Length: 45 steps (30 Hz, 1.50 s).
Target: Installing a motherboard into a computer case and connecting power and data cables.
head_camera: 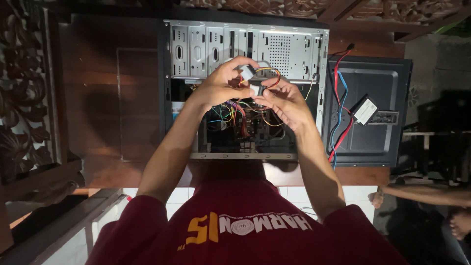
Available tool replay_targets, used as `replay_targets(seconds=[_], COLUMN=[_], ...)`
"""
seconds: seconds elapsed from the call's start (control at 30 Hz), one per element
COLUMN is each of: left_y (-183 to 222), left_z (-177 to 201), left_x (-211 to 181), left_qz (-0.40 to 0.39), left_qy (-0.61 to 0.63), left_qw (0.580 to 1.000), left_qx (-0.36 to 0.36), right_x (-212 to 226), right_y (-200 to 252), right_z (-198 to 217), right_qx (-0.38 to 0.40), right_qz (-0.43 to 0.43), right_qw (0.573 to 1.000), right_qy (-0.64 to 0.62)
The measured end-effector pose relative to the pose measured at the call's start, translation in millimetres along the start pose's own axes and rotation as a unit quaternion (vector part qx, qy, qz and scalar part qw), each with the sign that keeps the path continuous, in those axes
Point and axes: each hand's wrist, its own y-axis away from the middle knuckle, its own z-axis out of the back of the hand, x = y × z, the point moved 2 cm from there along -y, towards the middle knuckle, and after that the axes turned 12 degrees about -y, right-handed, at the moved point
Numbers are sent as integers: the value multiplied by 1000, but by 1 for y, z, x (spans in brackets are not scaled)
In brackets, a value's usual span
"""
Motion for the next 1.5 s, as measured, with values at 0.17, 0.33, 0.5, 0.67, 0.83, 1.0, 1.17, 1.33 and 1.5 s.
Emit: replay_targets(seconds=[0.17, 0.33, 0.5, 0.67, 0.83, 1.0, 1.17, 1.33, 1.5], left_y=[1, 4, 2, 3, 12, 13, 10, 19, 20], left_z=[2, -3, -2, 1, -13, -25, -11, 0, 8], left_x=[0, -10, -4, -1, -23, -47, -53, -54, -34], left_qz=[13, 36, 44, 22, 75, 149, 90, 38, 3], left_qy=[-4, -3, -5, -41, -151, -418, -344, -311, -274], left_qw=[1000, 999, 997, 999, 986, 894, 927, 942, 955], left_qx=[-11, -32, -55, -10, 19, 64, 122, 124, 111], right_x=[-2, -6, -10, -2, 3, 12, 17, 25, 29], right_y=[0, -2, -4, 1, 8, 13, 16, 22, 26], right_z=[3, 6, 11, -7, -4, -3, -6, -25, -32], right_qx=[-13, -13, -11, -14, 33, 75, 108, 125, 115], right_qz=[15, 15, 21, 46, 56, 120, 72, 51, 111], right_qw=[1000, 1000, 999, 996, 976, 904, 843, 836, 829], right_qy=[18, 20, 26, 77, 206, 403, 521, 531, 536])
